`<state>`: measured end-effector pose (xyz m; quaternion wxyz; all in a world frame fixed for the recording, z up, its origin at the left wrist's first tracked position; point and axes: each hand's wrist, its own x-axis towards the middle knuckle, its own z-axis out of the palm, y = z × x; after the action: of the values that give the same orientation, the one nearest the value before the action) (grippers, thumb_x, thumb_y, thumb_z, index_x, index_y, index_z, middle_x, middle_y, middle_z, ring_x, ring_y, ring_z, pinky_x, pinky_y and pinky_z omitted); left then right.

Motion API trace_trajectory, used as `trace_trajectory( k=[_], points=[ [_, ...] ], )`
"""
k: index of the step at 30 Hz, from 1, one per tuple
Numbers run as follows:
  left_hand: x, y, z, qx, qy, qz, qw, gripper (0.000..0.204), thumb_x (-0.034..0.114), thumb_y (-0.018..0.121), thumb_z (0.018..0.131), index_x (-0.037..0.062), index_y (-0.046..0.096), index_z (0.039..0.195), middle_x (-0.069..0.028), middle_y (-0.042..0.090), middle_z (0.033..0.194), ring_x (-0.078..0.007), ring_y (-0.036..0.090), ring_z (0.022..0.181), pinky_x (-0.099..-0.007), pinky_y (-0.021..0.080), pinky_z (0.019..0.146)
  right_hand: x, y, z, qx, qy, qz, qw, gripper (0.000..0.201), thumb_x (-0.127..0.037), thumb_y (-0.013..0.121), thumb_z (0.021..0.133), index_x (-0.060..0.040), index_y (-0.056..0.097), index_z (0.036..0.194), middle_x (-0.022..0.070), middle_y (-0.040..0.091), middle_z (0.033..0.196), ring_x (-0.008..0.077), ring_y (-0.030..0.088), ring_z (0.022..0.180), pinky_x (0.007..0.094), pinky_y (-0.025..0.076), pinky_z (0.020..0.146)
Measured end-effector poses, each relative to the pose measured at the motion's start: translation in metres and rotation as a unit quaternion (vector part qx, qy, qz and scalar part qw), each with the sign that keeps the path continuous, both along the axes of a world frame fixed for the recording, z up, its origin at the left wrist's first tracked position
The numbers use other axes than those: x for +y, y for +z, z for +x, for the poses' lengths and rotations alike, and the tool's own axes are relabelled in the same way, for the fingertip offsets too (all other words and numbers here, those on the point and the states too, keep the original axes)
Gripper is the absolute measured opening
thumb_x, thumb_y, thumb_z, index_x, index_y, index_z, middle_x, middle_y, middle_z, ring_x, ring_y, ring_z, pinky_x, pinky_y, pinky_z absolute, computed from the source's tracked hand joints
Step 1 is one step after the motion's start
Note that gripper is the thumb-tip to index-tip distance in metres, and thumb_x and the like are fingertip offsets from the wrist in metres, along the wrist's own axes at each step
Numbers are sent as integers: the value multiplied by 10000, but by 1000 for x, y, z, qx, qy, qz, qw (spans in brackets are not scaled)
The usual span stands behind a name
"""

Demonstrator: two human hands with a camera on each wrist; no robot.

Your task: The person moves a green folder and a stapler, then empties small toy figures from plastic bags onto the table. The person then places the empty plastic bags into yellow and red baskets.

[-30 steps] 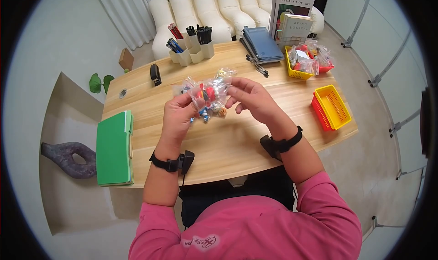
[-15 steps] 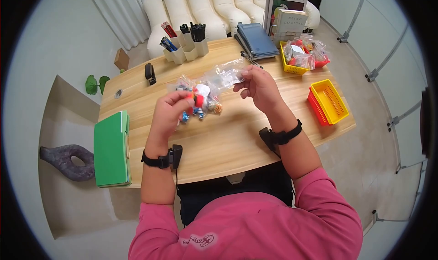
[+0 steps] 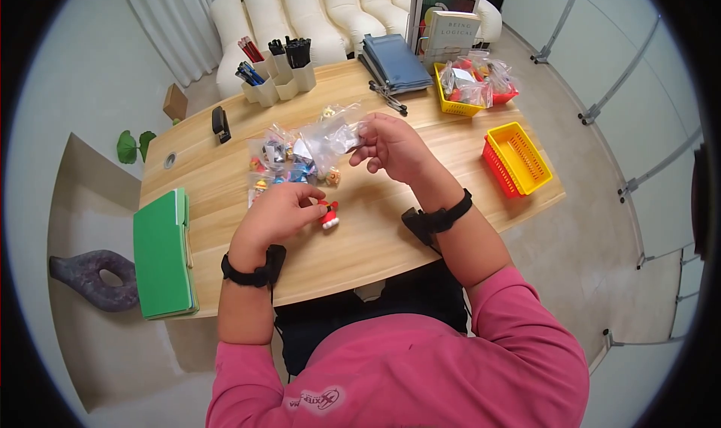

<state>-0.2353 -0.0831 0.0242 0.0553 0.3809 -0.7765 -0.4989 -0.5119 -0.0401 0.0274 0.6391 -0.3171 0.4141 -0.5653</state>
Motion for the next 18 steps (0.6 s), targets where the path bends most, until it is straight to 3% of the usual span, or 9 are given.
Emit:
trace_trajectory(
  k=[2,6,8,9,12,15,18],
  points=[
    [3,8,-2,-36,8,-89,995,371,221,749,930,-25,739,1207,-31,726,852,-89,632,742,-268,498,664,0,0,2,7,14,-1,1000,161,-216,628,948,-88,589,1037,113,731,929,220,759,752,288,518,515],
    [4,15,-5,18,24,-122,992,349,218,745,945,-23,738,1199,-35,720,842,-86,620,746,-273,498,676,-1,-5,2,17,43,-5,999,168,-271,645,976,-120,609,1041,103,737,927,224,759,774,294,518,521],
    [-1,9,-7,49,53,-188,980,333,216,762,929,-24,739,1158,-93,756,846,-177,698,763,-328,537,707,2,-3,-1,-24,46,10,999,225,-355,636,980,-134,644,1021,80,748,934,210,748,819,305,516,591],
    [-1,-1,-8,111,64,-200,971,287,170,759,941,-22,741,1154,-68,731,813,-144,660,735,-313,521,690,5,0,-4,-70,61,9,996,214,-350,629,981,-143,663,1026,72,756,958,213,745,829,299,516,616],
    [5,10,-11,120,71,-141,980,266,158,754,952,-24,743,1145,-43,699,784,-107,605,706,-288,498,669,20,10,-23,-143,36,-3,989,199,-326,660,934,-147,652,1021,98,772,1039,212,760,853,289,514,618],
    [7,9,-10,144,74,-150,975,253,151,750,957,-29,742,1134,-28,677,765,-88,568,686,-270,482,656,62,35,-55,-112,-58,-56,990,183,-315,676,949,-150,641,1021,96,762,1067,220,766,878,306,551,638],
    [12,20,-10,139,64,-161,975,251,149,746,958,-29,740,1135,-25,687,765,-92,581,679,-272,484,651,117,57,-105,69,-220,-124,965,161,-204,670,980,-88,638,1088,82,742,1035,229,781,870,275,562,577]
  ],
)
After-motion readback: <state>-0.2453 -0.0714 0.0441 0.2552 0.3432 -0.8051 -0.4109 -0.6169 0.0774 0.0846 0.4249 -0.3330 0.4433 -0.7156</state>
